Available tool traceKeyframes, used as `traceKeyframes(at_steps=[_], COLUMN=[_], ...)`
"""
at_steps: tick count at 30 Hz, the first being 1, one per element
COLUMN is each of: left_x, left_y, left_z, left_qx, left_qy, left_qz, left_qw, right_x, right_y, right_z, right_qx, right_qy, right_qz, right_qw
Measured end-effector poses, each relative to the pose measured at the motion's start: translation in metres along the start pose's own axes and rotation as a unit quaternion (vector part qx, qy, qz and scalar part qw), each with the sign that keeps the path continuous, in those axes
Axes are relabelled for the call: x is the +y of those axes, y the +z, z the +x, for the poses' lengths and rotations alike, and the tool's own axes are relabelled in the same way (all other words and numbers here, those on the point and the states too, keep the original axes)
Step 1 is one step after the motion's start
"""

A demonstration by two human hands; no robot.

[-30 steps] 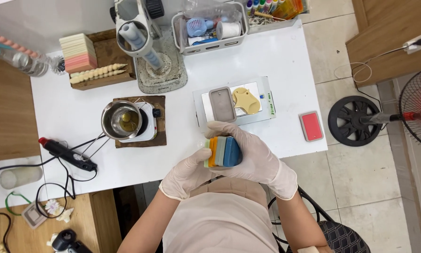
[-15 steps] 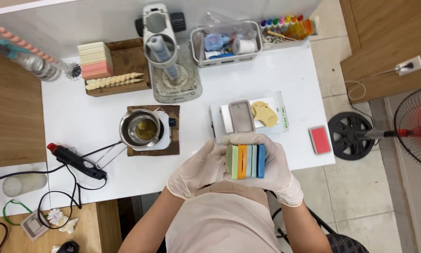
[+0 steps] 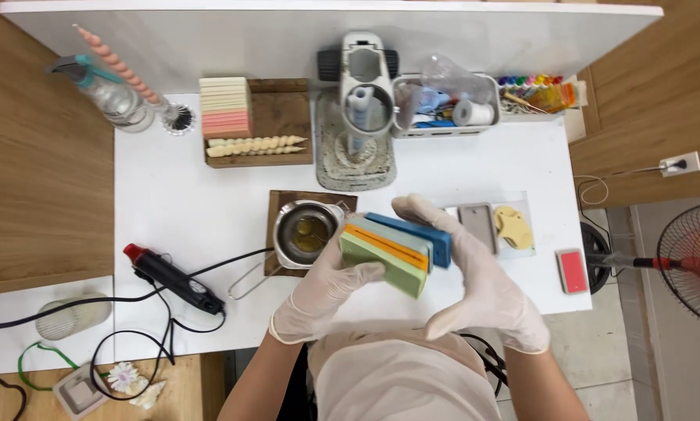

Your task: Organizing candle wax pieces and melting wax in a small pot for candle making.

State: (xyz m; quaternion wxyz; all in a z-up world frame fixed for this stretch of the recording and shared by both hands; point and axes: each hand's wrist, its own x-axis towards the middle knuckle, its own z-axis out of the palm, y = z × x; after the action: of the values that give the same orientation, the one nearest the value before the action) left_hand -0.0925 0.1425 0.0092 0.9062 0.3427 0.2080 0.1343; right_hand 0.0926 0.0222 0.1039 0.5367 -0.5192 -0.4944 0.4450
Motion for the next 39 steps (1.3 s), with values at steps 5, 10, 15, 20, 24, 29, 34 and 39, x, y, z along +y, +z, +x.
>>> traceKeyframes(at_steps=[5, 10, 15, 20, 24, 29, 34, 39], left_x=[0.035, 0.061, 0.067, 0.067, 0.075, 0.07, 0.053, 0.045], left_y=[-0.044, -0.078, -0.125, -0.18, -0.209, -0.217, -0.223, -0.226], left_z=[0.006, 0.021, 0.047, 0.08, 0.072, 0.053, 0.042, 0.039], left_qx=[0.044, 0.049, 0.107, 0.148, 0.254, 0.287, 0.279, 0.265], left_qy=[0.156, 0.257, 0.21, 0.201, 0.251, 0.208, 0.15, 0.136], left_qz=[0.254, 0.365, 0.349, 0.301, 0.381, 0.367, 0.319, 0.315], left_qw=[0.953, 0.894, 0.907, 0.92, 0.853, 0.86, 0.893, 0.901], right_x=[-0.009, 0.009, 0.055, 0.129, 0.168, 0.27, 0.318, 0.351], right_y=[0.022, 0.04, 0.052, 0.052, 0.055, 0.036, 0.024, 0.017], right_z=[0.058, 0.122, 0.184, 0.241, 0.289, 0.337, 0.362, 0.365], right_qx=[0.02, -0.042, -0.072, -0.081, -0.007, 0.019, 0.015, 0.01], right_qy=[0.1, 0.071, 0.107, 0.157, 0.252, 0.107, 0.043, -0.03], right_qz=[-0.242, -0.363, -0.345, -0.301, -0.282, -0.392, -0.467, -0.467], right_qw=[0.965, 0.928, 0.929, 0.937, 0.926, 0.914, 0.883, 0.884])
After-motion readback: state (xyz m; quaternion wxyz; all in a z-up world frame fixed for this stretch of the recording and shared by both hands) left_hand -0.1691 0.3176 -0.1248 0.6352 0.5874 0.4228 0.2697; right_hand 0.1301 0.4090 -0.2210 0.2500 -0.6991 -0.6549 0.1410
